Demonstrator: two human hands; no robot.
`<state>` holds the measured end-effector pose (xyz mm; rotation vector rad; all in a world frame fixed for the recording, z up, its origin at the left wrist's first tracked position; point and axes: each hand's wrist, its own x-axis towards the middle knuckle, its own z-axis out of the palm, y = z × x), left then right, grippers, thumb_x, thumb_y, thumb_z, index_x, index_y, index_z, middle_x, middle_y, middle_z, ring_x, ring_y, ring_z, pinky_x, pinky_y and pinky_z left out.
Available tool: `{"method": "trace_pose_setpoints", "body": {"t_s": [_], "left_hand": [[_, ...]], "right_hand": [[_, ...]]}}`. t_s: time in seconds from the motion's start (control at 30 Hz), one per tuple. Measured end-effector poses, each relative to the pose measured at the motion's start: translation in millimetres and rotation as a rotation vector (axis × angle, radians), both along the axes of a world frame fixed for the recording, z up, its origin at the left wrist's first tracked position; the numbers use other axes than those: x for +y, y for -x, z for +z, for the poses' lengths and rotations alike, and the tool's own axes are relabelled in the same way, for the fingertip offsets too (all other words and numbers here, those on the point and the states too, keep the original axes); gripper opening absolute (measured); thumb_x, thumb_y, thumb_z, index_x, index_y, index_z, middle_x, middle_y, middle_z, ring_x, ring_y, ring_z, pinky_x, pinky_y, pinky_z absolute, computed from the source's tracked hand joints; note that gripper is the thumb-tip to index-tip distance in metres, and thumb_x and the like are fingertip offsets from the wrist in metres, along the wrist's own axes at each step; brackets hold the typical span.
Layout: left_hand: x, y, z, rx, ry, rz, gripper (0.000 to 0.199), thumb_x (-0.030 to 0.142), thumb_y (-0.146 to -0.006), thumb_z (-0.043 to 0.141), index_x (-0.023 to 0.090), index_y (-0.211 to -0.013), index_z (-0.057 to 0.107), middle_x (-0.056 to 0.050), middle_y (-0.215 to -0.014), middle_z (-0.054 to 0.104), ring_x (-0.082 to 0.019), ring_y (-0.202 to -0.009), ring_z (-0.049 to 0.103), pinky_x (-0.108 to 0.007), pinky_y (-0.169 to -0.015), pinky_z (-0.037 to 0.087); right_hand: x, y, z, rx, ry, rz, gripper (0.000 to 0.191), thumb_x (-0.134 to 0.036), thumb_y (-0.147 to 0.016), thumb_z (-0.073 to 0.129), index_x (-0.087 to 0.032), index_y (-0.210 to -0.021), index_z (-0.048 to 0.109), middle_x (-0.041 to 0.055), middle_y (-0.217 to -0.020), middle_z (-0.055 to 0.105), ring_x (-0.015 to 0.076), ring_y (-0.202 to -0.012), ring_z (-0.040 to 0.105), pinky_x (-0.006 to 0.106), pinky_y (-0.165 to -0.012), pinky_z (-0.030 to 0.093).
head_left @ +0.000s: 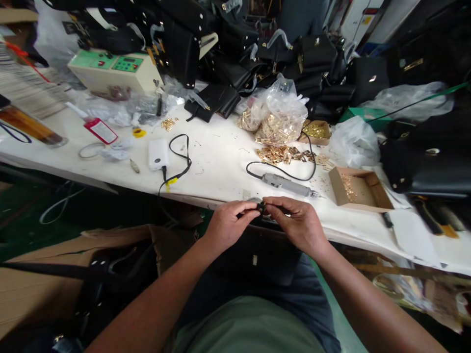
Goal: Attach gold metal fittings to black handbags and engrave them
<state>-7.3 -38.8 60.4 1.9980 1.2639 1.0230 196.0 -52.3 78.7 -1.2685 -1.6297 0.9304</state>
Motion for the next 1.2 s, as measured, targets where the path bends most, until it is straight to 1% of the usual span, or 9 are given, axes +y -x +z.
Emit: {"method": "trace_pose_setpoints", "body": {"t_s": [0.1, 0.23, 0.37, 0.67, 0.8, 0.9, 0.97, 1.1, 1.2], "left_hand": [[-1.1, -1.2, -1.3, -0.003, -0.033, 0.026, 0.013, 0.021, -0.089, 0.075, 0.024, -0.101, 0.08, -0.001, -0.096, 0.082, -0.016, -0.083, 0.077, -0.024, -0.084, 0.057], [-2.3, -4.3, -1.4, -0.032, -0.049, 0.044, 0.015, 0.018, -0.09, 0.073, 0.024, -0.101, 0.08, 0.0, -0.096, 0.082, -0.016, -0.083, 0.077, -0.023, -0.08, 0.058], [-2.7, -5.9, 0.1, -0.038, -0.037, 0.036, 0.016, 0.018, -0.091, 0.072, 0.024, -0.103, 0.08, -0.001, -0.098, 0.082, -0.017, -0.087, 0.077, -0.023, -0.083, 0.057], [-1.6, -2.3, 5.2, -0.066, 0.066, -0.02, 0.018, 0.024, -0.093, 0.071, 0.024, -0.109, 0.079, 0.0, -0.101, 0.082, -0.015, -0.086, 0.077, -0.022, -0.085, 0.057], [-0.7, -1.2, 5.8, -0.057, 0.105, -0.042, 0.018, 0.023, -0.092, 0.072, 0.024, -0.108, 0.079, 0.0, -0.104, 0.081, -0.016, -0.092, 0.077, -0.022, -0.087, 0.056], [0.2, -1.3, 7.4, -0.036, 0.165, -0.088, 0.026, 0.019, -0.088, 0.074, 0.025, -0.113, 0.077, 0.001, -0.107, 0.081, -0.016, -0.096, 0.076, -0.024, -0.091, 0.055], [0.4, -2.0, 9.5, -0.019, 0.201, -0.092, 0.028, 0.018, -0.087, 0.074, 0.025, -0.114, 0.076, 0.001, -0.106, 0.081, -0.017, -0.096, 0.077, -0.024, -0.09, 0.055], [0.0, -3.4, 14.2, -0.005, 0.239, -0.077, 0.018, 0.02, -0.089, 0.072, 0.025, -0.106, 0.078, 0.002, -0.102, 0.081, -0.017, -0.093, 0.076, -0.025, -0.088, 0.054], [0.1, -3.0, 17.0, 0.011, 0.238, -0.088, 0.014, 0.022, -0.091, 0.07, 0.026, -0.1, 0.08, 0.003, -0.1, 0.081, -0.017, -0.09, 0.076, -0.024, -0.086, 0.053]], "right_hand": [[-2.7, 1.3, 5.7, -0.045, -0.06, 0.018, 0.021, -0.032, -0.095, 0.067, -0.024, -0.11, 0.08, 0.0044, -0.103, 0.08, 0.0213, -0.09, 0.075, 0.034, -0.085, 0.062], [-3.7, 3.7, 7.6, -0.099, -0.173, 0.066, 0.023, -0.024, -0.091, 0.072, -0.024, -0.114, 0.077, 0.0038, -0.099, 0.078, 0.0178, -0.08, 0.073, 0.03, -0.076, 0.061], [-3.7, 4.7, 2.3, -0.148, -0.256, 0.049, 0.026, -0.017, -0.093, 0.069, -0.024, -0.117, 0.076, 0.0038, -0.103, 0.079, 0.0184, -0.087, 0.074, 0.032, -0.082, 0.06], [-6.5, 5.6, -3.1, -0.167, -0.284, 0.041, 0.027, -0.016, -0.095, 0.065, -0.026, -0.116, 0.077, 0.0032, -0.107, 0.08, 0.0209, -0.096, 0.077, 0.034, -0.087, 0.062], [-5.6, 5.7, -4.8, -0.147, -0.257, 0.014, 0.023, -0.019, -0.095, 0.066, -0.025, -0.114, 0.078, 0.004, -0.107, 0.081, 0.0218, -0.098, 0.077, 0.034, -0.088, 0.062], [-4.1, 5.3, -6.3, -0.097, -0.191, -0.003, 0.019, -0.023, -0.095, 0.068, -0.025, -0.11, 0.08, 0.0039, -0.106, 0.081, 0.0218, -0.097, 0.077, 0.034, -0.088, 0.062], [-3.3, 5.0, -6.8, -0.054, -0.134, -0.017, 0.018, -0.025, -0.094, 0.069, -0.025, -0.108, 0.08, 0.0034, -0.105, 0.081, 0.022, -0.097, 0.077, 0.033, -0.088, 0.063], [-2.7, 4.9, -5.9, -0.005, -0.043, -0.034, 0.018, -0.027, -0.093, 0.07, -0.025, -0.107, 0.08, 0.0027, -0.103, 0.081, 0.0218, -0.095, 0.077, 0.033, -0.086, 0.063], [-3.4, 5.5, -3.8, -0.053, -0.087, -0.021, 0.018, -0.026, -0.093, 0.069, -0.024, -0.107, 0.08, 0.0032, -0.104, 0.081, 0.0218, -0.095, 0.077, 0.032, -0.086, 0.062]]}}
